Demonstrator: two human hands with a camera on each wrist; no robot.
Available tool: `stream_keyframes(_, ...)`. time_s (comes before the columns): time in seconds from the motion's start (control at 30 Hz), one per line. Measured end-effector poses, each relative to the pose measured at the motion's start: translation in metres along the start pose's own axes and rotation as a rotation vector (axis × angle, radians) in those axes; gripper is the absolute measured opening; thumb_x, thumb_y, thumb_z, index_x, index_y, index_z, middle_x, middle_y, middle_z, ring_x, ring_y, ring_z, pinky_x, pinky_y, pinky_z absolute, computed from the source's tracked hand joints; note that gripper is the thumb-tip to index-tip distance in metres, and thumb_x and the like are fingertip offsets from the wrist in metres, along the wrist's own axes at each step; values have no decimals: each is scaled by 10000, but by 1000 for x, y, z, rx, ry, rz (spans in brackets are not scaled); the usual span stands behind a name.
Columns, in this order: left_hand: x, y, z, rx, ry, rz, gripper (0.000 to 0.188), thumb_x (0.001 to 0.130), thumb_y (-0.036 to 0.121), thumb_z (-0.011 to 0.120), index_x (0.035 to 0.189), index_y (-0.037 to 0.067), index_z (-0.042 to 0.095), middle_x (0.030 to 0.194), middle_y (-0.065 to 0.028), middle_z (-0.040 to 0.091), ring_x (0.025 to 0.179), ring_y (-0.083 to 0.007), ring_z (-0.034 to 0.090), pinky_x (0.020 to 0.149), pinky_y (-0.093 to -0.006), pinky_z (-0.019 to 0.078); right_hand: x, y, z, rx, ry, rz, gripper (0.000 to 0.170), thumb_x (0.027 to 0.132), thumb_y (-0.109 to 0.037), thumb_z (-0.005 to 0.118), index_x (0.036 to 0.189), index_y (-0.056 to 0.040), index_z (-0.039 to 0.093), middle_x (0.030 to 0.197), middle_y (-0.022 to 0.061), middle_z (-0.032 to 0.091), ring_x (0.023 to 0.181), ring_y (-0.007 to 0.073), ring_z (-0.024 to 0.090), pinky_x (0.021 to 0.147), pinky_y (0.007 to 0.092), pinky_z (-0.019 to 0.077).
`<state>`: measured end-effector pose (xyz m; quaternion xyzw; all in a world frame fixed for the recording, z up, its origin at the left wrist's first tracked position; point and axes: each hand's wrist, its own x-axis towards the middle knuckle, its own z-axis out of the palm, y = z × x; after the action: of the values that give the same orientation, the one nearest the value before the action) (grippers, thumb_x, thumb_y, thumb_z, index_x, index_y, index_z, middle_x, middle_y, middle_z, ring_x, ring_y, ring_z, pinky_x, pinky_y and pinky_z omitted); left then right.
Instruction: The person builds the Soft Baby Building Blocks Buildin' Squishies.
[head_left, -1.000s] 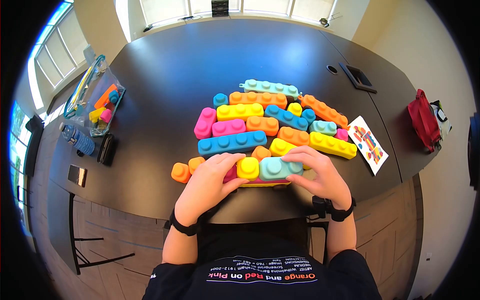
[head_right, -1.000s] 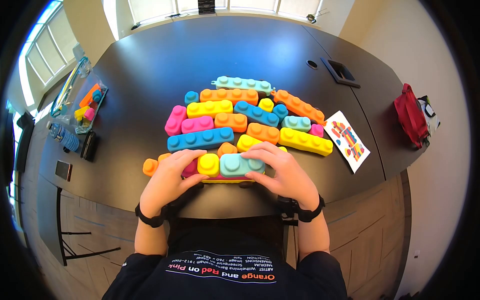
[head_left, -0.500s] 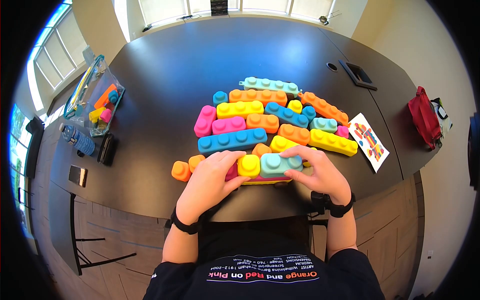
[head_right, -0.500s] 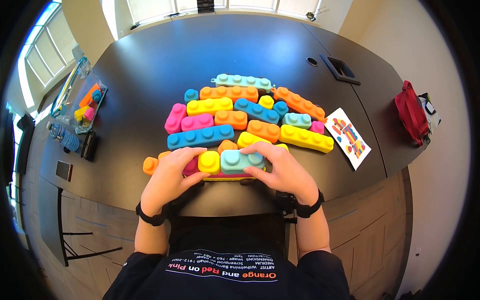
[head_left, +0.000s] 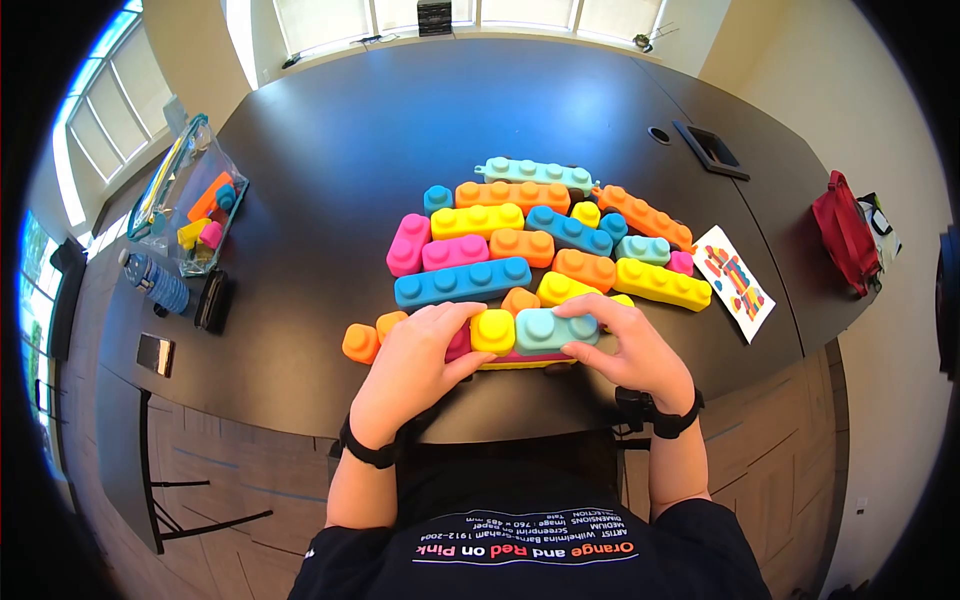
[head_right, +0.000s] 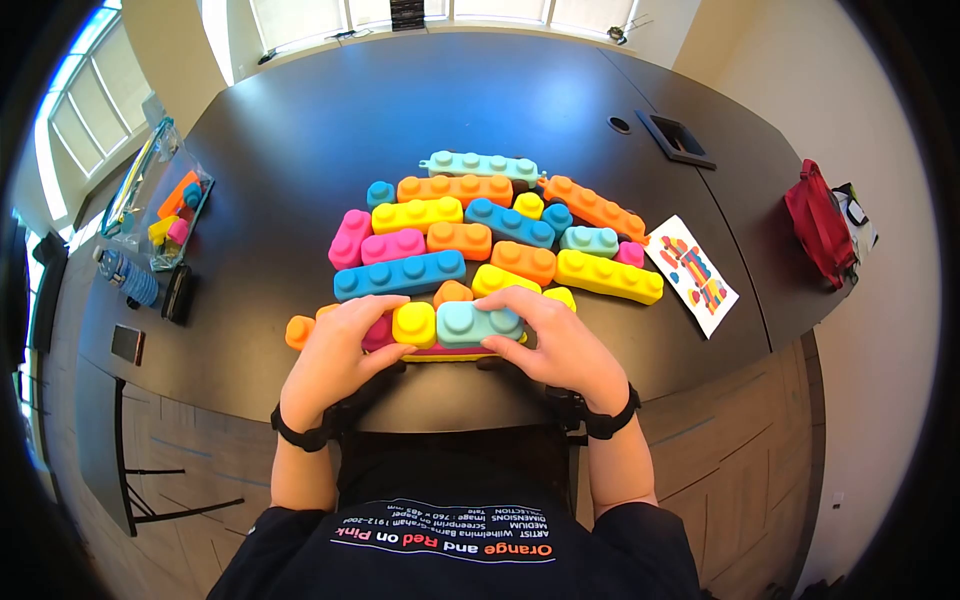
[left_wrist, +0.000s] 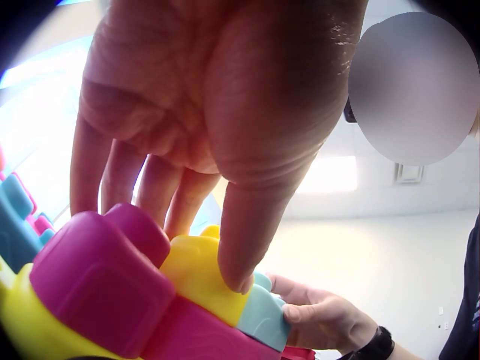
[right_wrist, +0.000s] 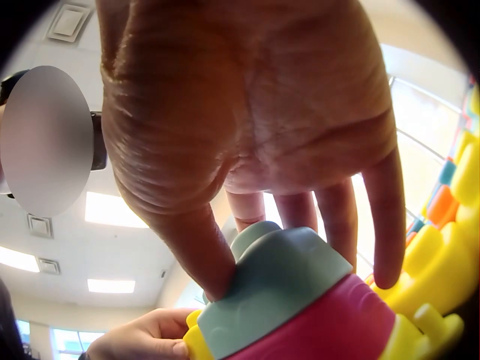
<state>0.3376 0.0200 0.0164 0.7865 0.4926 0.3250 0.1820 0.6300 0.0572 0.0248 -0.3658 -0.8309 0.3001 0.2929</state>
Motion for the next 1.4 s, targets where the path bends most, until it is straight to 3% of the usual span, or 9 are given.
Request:
stream_keyframes(0.4,-2,4,0,-8,-18,-48,503,851,178,865,1292,25,678,1222,-167,741,1133,-371,700,986,-423,550,-16,2,-3,-71,19,85,455,981,-202,752,1387,-49,613,1328,193,695,1187,411,665,999,440,545)
stream_keyframes(0.63,-4,-1,-3,9,-11,-33,535,851,180,869,1325,24,672,1221,-164,744,1121,-368,701,977,-422,549,-15,3,-1,-110,8,63,457,997,-196,744,1407,-42,612,1280,178,711,1099,350,705,950,405,580)
stream_keyframes(0.7,-5,-10,-13,-111,9,28,563,857,157,866,1365,28,661,1200,-148,753,1083,-316,725,925,-391,564,-15,2,-1,-77,3,99,439,991,-217,738,1383,-61,617,1331,185,698,1178,417,671,985,447,549)
stream_keyframes(0.8,-12,-23,-39,-261,238,-115,473,917,39,778,1376,30,665,1160,-132,763,1077,-223,737,915,-350,598,-15,3,0,-77,-1,106,442,989,-217,741,1387,-70,617,1329,180,699,1167,413,675,975,444,553)
stream_keyframes(0.93,-25,-52,-69,-86,342,-179,426,921,11,754,1341,28,680,1184,-140,762,1111,-240,734,959,-368,587,-14,3,-1,-69,-6,109,444,989,-218,741,1390,-75,617,1318,180,701,1154,409,679,966,440,556)
stream_keyframes(1.03,-37,-62,-81,126,101,-174,575,825,75,864,1359,48,651,1221,-119,752,1164,-260,712,954,-407,565,-14,2,0,-58,-8,120,442,991,-216,740,1391,-77,618,1306,175,703,1147,404,681,958,436,557)
stream_keyframes(1.17,-50,-75,-74,56,-44,-287,562,742,57,893,1253,14,663,1180,-160,713,1114,-351,686,968,-405,550,-13,3,2,-60,-11,111,440,993,-219,736,1394,-80,617,1311,169,695,1169,399,672,967,438,552)
stream_keyframes(1.3,-50,-77,-72,102,-108,-324,520,749,56,886,1210,7,650,1119,-157,702,1096,-346,688,968,-394,549,-11,1,2,-71,-27,104,444,1000,-232,729,1399,-77,613,1328,169,688,1199,400,660,1001,442,538)
stream_keyframes(1.4,-45,-64,-75,236,19,-271,461,769,33,881,1169,14,651,1137,-112,679,1078,-263,702,871,-376,630,-11,1,3,-75,-28,109,449,1003,-239,725,1403,-71,608,1338,170,687,1216,399,655,1018,441,532)
